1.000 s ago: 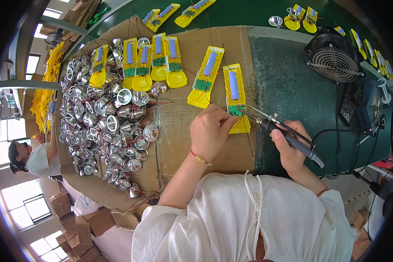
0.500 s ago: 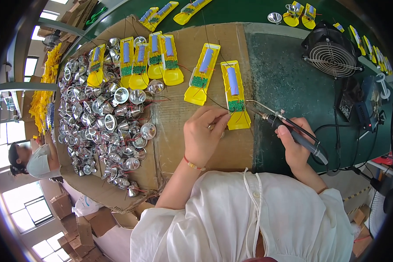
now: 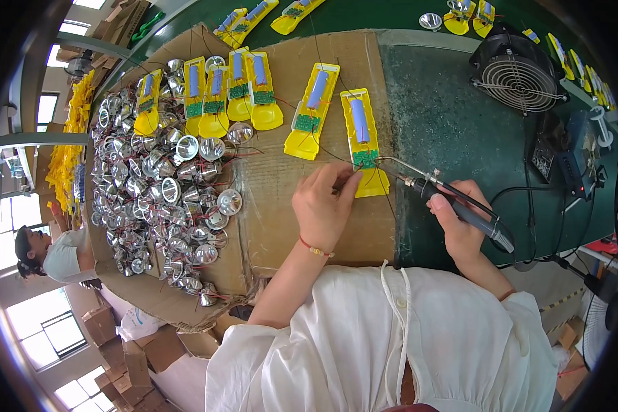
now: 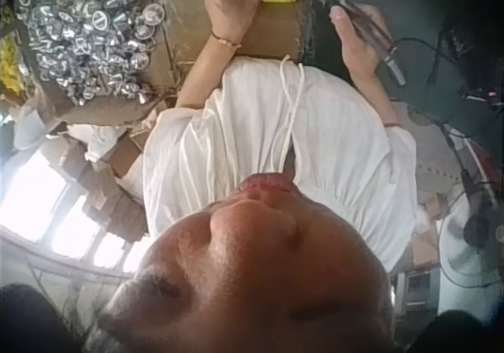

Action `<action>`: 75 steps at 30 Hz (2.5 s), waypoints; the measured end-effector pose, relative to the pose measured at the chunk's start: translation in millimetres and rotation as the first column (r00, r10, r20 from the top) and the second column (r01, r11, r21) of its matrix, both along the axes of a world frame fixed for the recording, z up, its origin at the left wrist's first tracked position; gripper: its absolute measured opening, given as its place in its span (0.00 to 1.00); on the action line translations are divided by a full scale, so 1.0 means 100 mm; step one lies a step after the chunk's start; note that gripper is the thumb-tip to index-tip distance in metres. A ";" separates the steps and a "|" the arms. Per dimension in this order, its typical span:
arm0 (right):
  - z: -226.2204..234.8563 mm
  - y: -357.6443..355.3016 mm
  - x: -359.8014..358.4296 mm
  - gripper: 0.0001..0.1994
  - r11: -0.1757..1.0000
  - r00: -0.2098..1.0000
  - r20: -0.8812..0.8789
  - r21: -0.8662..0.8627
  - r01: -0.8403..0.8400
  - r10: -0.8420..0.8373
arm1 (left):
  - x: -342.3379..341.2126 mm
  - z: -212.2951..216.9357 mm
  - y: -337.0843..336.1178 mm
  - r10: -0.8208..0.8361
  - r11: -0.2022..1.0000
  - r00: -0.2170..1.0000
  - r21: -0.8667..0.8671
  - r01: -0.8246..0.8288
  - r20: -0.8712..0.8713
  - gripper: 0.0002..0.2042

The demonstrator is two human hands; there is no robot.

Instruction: Soldering components onto a circuit board and assembling the reflector and casing for flashlights on a production line.

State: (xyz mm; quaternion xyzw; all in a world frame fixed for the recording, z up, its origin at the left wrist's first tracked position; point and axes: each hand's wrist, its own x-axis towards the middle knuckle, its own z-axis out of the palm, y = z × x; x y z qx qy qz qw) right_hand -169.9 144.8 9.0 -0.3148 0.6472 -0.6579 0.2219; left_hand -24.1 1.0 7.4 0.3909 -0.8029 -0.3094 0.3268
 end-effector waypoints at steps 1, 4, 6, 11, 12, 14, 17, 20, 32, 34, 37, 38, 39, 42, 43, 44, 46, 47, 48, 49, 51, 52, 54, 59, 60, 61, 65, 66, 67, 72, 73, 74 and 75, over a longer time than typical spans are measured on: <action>0.00 -0.01 0.00 0.07 1.000 1.000 -0.002 -0.006 0.003 -0.003 | 0.01 -0.01 -0.01 -0.006 0.996 1.000 -0.087 0.007 0.013 0.04; 0.01 0.00 0.00 0.07 1.000 1.000 0.005 0.012 -0.002 0.002 | 0.05 0.02 0.01 -0.005 0.998 1.000 0.064 0.007 -0.024 0.03; -0.02 0.01 -0.01 0.07 1.000 1.000 -0.010 0.010 -0.001 0.001 | 0.02 0.06 0.03 0.001 0.979 0.996 0.205 0.017 -0.087 0.03; -0.02 -0.01 0.00 0.08 0.999 0.997 -0.069 0.025 -0.024 0.026 | 0.00 0.04 0.01 -0.034 0.937 0.996 0.345 0.060 -0.081 0.04; -0.02 -0.01 0.01 0.08 1.000 0.998 -0.059 0.020 -0.020 0.022 | -0.01 0.03 0.00 -0.035 0.946 0.998 0.321 0.052 -0.059 0.05; -0.02 -0.02 0.01 0.08 1.000 0.999 -0.047 0.017 -0.016 0.017 | -0.02 0.02 -0.01 -0.036 0.953 0.999 0.300 0.045 -0.035 0.05; -0.03 -0.02 0.01 0.08 1.000 0.996 -0.085 0.007 -0.016 0.017 | -0.06 0.04 -0.01 -0.045 0.946 0.999 0.321 0.047 -0.012 0.06; -0.05 -0.01 0.01 0.08 0.999 0.998 -0.055 0.042 -0.030 0.032 | -0.07 0.04 -0.02 -0.041 0.940 0.999 0.338 0.037 0.004 0.06; -0.11 0.08 -0.06 0.08 0.997 0.997 0.075 -0.075 0.014 -0.008 | -0.08 0.07 -0.05 -0.050 0.939 0.998 0.343 0.035 0.034 0.05; -0.11 0.09 -0.06 0.08 0.997 0.995 0.095 -0.071 0.024 -0.018 | -0.09 0.07 -0.04 -0.048 0.937 0.998 0.347 0.032 0.040 0.05; -0.13 0.11 -0.07 0.08 0.998 0.994 0.104 -0.064 0.023 -0.017 | -0.07 0.04 -0.03 -0.047 0.945 0.998 0.325 0.035 0.031 0.06; -0.13 0.12 -0.08 0.08 0.998 0.996 0.090 -0.057 0.017 -0.012 | -0.07 0.05 -0.03 -0.045 0.946 0.998 0.321 0.032 0.033 0.06; -0.13 0.12 -0.08 0.08 0.998 0.996 0.092 -0.061 0.015 -0.009 | -0.06 0.07 -0.02 -0.030 0.934 0.999 0.357 0.018 0.030 0.06; -0.13 0.16 -0.14 0.08 0.998 0.993 0.118 -0.050 0.033 -0.027 | 0.00 0.14 0.03 -0.043 0.978 0.997 0.209 0.028 0.068 0.06; -0.13 0.19 -0.16 0.08 0.997 0.992 0.112 -0.043 0.058 -0.053 | 0.05 0.18 0.05 -0.059 0.998 0.992 0.020 0.057 0.113 0.07; -0.13 0.21 -0.20 0.08 0.995 0.991 0.105 -0.036 0.090 -0.085 | 0.06 0.31 0.09 0.006 0.988 0.981 -0.153 0.024 0.194 0.08; -0.17 0.24 -0.24 0.08 0.994 0.987 0.124 -0.031 0.109 -0.104 | 0.07 0.44 0.08 0.141 0.916 0.933 -0.401 0.004 0.331 0.12; -0.18 0.23 -0.26 0.08 0.994 0.985 0.143 -0.036 0.105 -0.099 | 0.05 0.43 0.06 0.139 0.904 0.918 -0.427 0.036 0.371 0.10; -0.19 0.23 -0.28 0.08 0.994 0.985 0.146 -0.048 0.101 -0.094 | 0.00 0.39 0.03 0.136 0.890 0.902 -0.451 0.071 0.410 0.09; -0.19 0.24 -0.29 0.08 0.995 0.986 0.136 -0.038 0.097 -0.091 | -0.07 0.37 0.04 0.104 0.880 0.847 -0.444 0.166 0.521 0.07; -0.19 0.23 -0.32 0.08 0.995 0.987 0.131 -0.022 0.099 -0.095 | -0.15 0.30 -0.05 0.046 0.901 0.842 -0.387 0.198 0.538 0.06; -0.20 0.23 -0.33 0.07 0.995 0.990 0.103 -0.007 0.100 -0.099 | -0.22 0.29 -0.11 -0.018 0.920 0.834 -0.317 0.229 0.551 0.05; -0.27 0.26 -0.38 0.07 0.991 0.991 0.041 0.035 0.129 -0.131 | -0.43 0.39 -0.30 -0.044 0.888 0.847 -0.368 0.276 0.529 0.05; -0.25 0.26 -0.39 0.07 0.980 0.975 0.137 0.116 0.161 -0.176 | -1.48 0.47 -1.11 -0.003 0.807 0.784 -0.462 0.368 0.620 0.10; -0.22 0.26 -0.38 0.07 0.979 0.971 0.167 0.137 0.149 -0.171 | -1.71 0.45 -1.29 0.020 0.803 0.762 -0.464 0.373 0.647 0.12; -0.21 0.25 -0.35 0.07 0.982 0.975 0.156 0.127 0.139 -0.158 | -1.90 0.43 -1.47 0.079 0.803 0.746 -0.486 0.344 0.661 0.12; -0.21 0.25 -0.34 0.08 0.979 0.984 0.119 0.168 0.113 -0.134 | -2.48 0.30 -1.94 0.088 0.923 0.630 -0.301 0.239 0.771 0.17; -0.15 0.26 -0.34 0.08 0.976 0.966 0.219 0.197 0.092 -0.135 | -2.46 0.28 -1.94 0.043 0.925 0.704 -0.295 0.241 0.709 0.20; -0.15 0.24 -0.34 0.08 0.977 0.968 0.213 0.189 0.094 -0.134 | -2.36 0.26 -1.94 0.003 0.928 0.769 -0.289 0.236 0.640 0.25; -0.26 0.24 -0.38 0.07 0.982 0.970 0.183 0.131 0.137 -0.160 | -1.39 0.74 -1.61 -0.167 0.830 0.879 -0.418 0.369 0.446 0.28; -0.30 0.24 -0.38 0.07 0.981 0.964 0.199 0.120 0.154 -0.175 | -1.10 0.69 -1.50 -0.220 0.850 0.856 -0.339 0.404 0.467 0.26; -0.30 0.25 -0.39 0.07 0.977 0.959 0.208 0.128 0.168 -0.192 | -0.83 0.62 -1.39 -0.273 0.864 0.833 -0.259 0.432 0.481 0.25; -0.27 0.25 -0.39 0.07 0.980 0.957 0.227 0.126 0.154 -0.179 | -0.56 0.55 -1.20 -0.222 0.888 0.829 -0.245 0.389 0.513 0.24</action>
